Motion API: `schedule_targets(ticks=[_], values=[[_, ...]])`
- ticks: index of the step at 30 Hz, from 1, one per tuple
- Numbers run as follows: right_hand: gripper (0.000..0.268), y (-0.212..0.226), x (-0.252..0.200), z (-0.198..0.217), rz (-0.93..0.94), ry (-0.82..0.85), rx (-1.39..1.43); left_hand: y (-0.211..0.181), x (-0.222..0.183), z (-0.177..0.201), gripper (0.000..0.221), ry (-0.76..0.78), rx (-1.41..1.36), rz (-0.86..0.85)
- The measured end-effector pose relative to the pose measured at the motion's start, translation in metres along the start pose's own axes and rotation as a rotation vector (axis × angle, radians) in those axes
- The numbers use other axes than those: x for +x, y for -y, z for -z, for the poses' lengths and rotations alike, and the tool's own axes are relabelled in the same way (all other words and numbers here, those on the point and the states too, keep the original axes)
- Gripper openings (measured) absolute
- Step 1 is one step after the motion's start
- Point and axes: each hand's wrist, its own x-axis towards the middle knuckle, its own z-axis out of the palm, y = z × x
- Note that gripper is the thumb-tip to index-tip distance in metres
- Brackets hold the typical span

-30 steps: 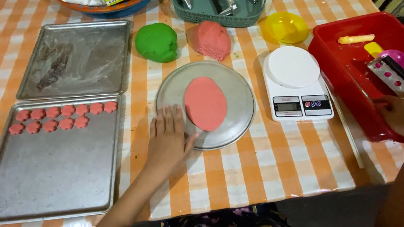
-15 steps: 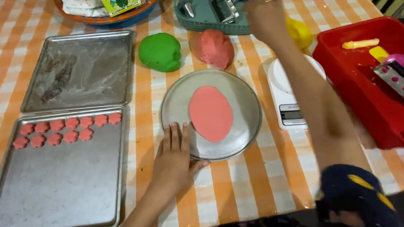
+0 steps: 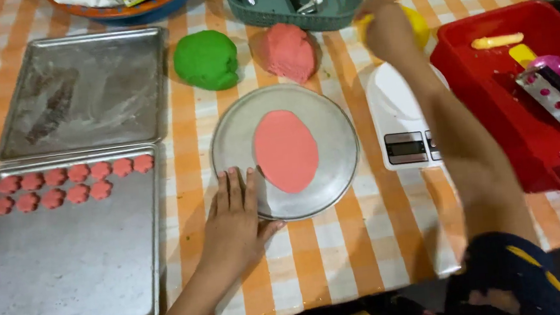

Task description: The person is preparing small star-shaped dough pieces by weighing, rolling, flattening, and cutting colored dough on a table.

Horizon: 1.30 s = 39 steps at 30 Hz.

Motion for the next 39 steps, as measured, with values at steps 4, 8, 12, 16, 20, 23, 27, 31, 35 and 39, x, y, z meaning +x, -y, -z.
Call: schedule_targets(ticks=[4, 8, 12, 16, 20, 23, 27, 31, 35, 39], values=[[0.032, 0.086, -0.08, 0.146, -0.408, 0.087, -0.024, 0.001, 0.002, -0.004, 0.107, 0.014, -0.032, 0.006], [0.029, -0.054, -0.154, 0.182, -0.636, 0.258, -0.326, 0.002, 0.002, -0.008, 0.107, -0.007, 0.032, 0.002], [0.051, -0.136, -0.208, 0.202, -0.711, 0.415, -0.61, 0.006, 0.004, -0.012, 0.11, 0.018, 0.029, 0.015], [0.062, -0.213, -0.257, 0.199, -0.743, 0.204, -0.844, 0.005, 0.003, -0.014, 0.111, -0.057, 0.063, -0.02], [0.043, -0.243, -0.242, 0.169, -0.914, 0.366, -0.684, 0.001, 0.003, -0.003, 0.107, 0.069, -0.028, 0.042], [0.024, -0.189, -0.226, 0.169, -1.06, 0.199, -0.21, -0.013, 0.0, 0.029, 0.103, 0.152, -0.094, 0.064], [0.058, -0.167, -0.216, 0.186, -0.554, 0.092, 0.607, -0.022, -0.002, 0.05, 0.093, 0.198, -0.154, 0.063], [0.027, 0.112, -0.137, 0.184, -0.191, 0.196, 0.979, -0.019, 0.0, 0.046, 0.095, 0.195, -0.115, 0.039], [0.024, 0.202, -0.124, 0.113, -0.45, 0.419, 1.222, -0.018, -0.001, 0.048, 0.094, 0.242, -0.116, 0.043], [0.03, 0.236, -0.113, 0.06, -0.628, 0.557, 1.354, -0.016, 0.001, 0.046, 0.095, 0.26, -0.085, 0.034]])
